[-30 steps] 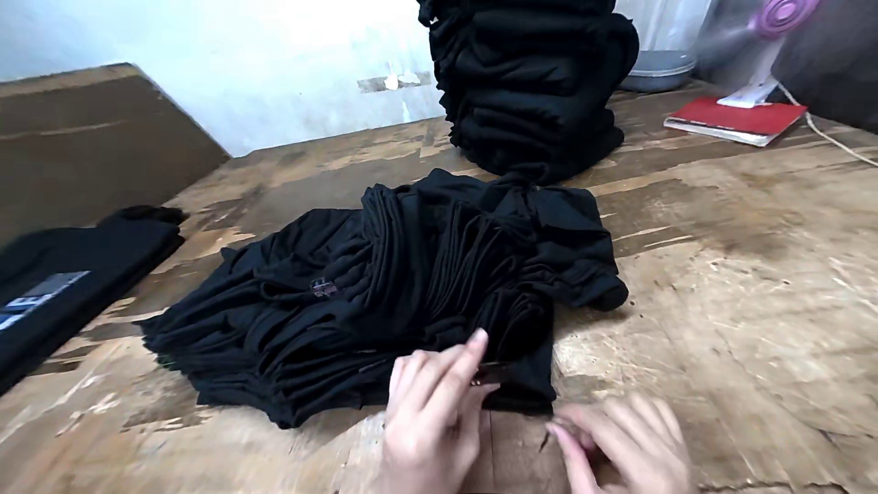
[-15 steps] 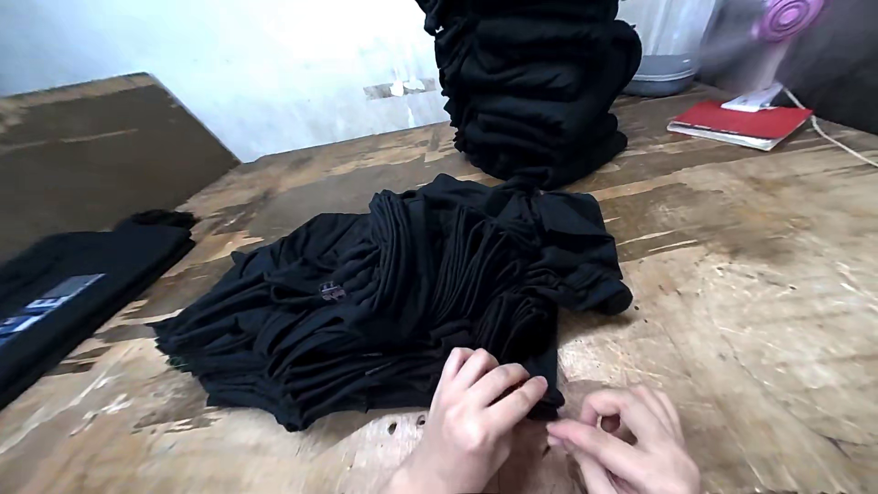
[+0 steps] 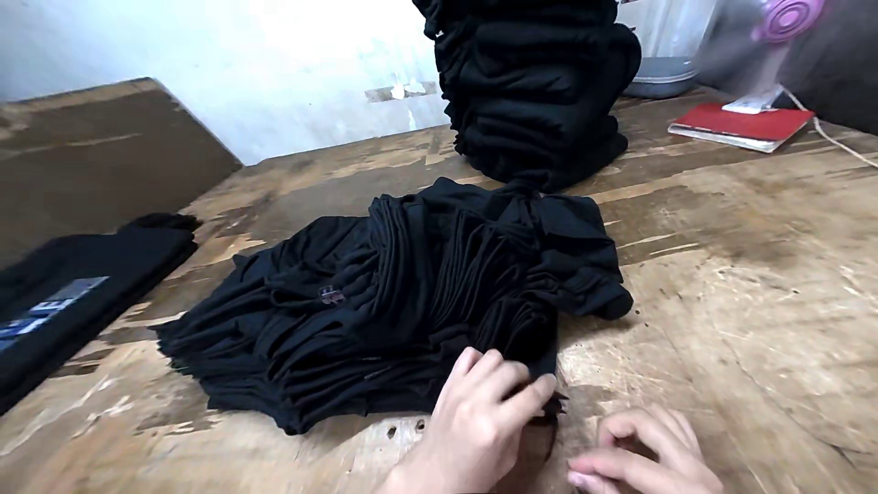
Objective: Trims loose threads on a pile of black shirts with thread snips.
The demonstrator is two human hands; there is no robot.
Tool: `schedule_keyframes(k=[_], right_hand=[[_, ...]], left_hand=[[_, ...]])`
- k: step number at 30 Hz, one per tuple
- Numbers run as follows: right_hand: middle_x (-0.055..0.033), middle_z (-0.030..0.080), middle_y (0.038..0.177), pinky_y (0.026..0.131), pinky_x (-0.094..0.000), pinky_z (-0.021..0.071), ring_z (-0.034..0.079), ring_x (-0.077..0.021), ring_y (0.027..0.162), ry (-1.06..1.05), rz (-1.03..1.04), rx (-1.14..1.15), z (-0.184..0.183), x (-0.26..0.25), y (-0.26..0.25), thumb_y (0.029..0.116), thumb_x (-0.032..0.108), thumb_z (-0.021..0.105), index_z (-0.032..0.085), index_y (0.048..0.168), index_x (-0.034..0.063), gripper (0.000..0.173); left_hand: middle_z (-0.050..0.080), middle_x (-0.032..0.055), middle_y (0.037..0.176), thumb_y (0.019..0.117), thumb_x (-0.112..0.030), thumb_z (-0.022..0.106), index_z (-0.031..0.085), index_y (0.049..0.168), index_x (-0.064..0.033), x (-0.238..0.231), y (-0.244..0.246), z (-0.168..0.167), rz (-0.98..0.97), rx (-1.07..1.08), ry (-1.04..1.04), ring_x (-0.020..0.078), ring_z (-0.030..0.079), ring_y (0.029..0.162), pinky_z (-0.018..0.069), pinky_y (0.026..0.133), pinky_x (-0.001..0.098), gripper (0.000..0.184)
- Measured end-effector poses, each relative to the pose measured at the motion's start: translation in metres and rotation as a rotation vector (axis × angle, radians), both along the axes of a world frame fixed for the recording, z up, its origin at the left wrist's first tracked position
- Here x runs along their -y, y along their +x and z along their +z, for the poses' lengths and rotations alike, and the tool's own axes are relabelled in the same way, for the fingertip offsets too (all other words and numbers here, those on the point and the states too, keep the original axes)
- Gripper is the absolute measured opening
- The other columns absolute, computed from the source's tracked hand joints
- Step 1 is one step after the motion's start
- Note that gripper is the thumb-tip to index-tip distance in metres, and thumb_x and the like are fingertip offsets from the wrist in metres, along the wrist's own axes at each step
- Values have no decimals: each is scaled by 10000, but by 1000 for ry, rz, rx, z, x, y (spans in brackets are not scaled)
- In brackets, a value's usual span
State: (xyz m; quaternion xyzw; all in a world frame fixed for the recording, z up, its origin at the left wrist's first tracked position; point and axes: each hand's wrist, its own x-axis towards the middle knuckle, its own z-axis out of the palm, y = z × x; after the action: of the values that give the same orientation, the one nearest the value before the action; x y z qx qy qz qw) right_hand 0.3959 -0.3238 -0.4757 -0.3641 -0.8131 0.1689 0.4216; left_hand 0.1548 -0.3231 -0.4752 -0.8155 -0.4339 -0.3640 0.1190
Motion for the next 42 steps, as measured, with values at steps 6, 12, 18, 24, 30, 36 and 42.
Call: schedule_keyframes(k=[6,12,18,24,30,36,42], right_hand=[[-61,723,1096,905,-520,515,686,-258,1012,82,-124,310,-4,-12,-33,915,444,720,782,1069,225,275],[-18,741,844,1016,-532,430,699,-188,864,-95,31,265,18,-7,-1,900,171,765,831,874,182,72],[-53,726,742,849,-551,462,647,-219,674,-383,164,457,43,-5,24,952,463,699,808,848,115,379],[-6,724,911,816,-497,486,668,-216,876,-117,-258,279,7,-5,-22,896,364,750,833,984,225,184],[-13,691,874,792,-469,498,661,-229,867,-87,-282,285,-1,-6,-23,905,244,682,783,912,185,118],[-15,689,912,784,-417,525,653,-222,906,-8,-261,188,-4,-8,-29,938,212,650,776,920,169,134],[-10,724,1003,918,-508,460,641,-249,1022,-185,3,323,13,-7,-1,891,316,751,809,887,235,99]], left_hand=[[632,-31,760,779,-25,648,689,914,-149,-29,3,18,134,241,-61,92,624,644,557,563,294,188],[543,-38,661,836,-200,654,778,901,-210,-25,-21,21,46,14,-5,102,551,590,478,538,294,140],[627,19,700,786,-68,715,710,848,-132,-12,0,19,375,-24,-32,193,666,619,550,505,371,89],[676,36,1039,901,-170,684,701,1214,-149,-5,16,1,208,3,-209,229,653,973,552,822,394,314],[706,-9,959,909,-237,701,765,1107,-198,15,7,3,274,-17,-247,205,680,893,568,762,383,212],[712,-14,954,938,-214,672,786,1098,-211,9,19,-7,182,-26,-237,193,673,875,556,738,366,196],[696,-3,1011,921,-235,706,754,1146,-214,8,5,-9,116,89,-331,185,680,949,585,818,400,231]])
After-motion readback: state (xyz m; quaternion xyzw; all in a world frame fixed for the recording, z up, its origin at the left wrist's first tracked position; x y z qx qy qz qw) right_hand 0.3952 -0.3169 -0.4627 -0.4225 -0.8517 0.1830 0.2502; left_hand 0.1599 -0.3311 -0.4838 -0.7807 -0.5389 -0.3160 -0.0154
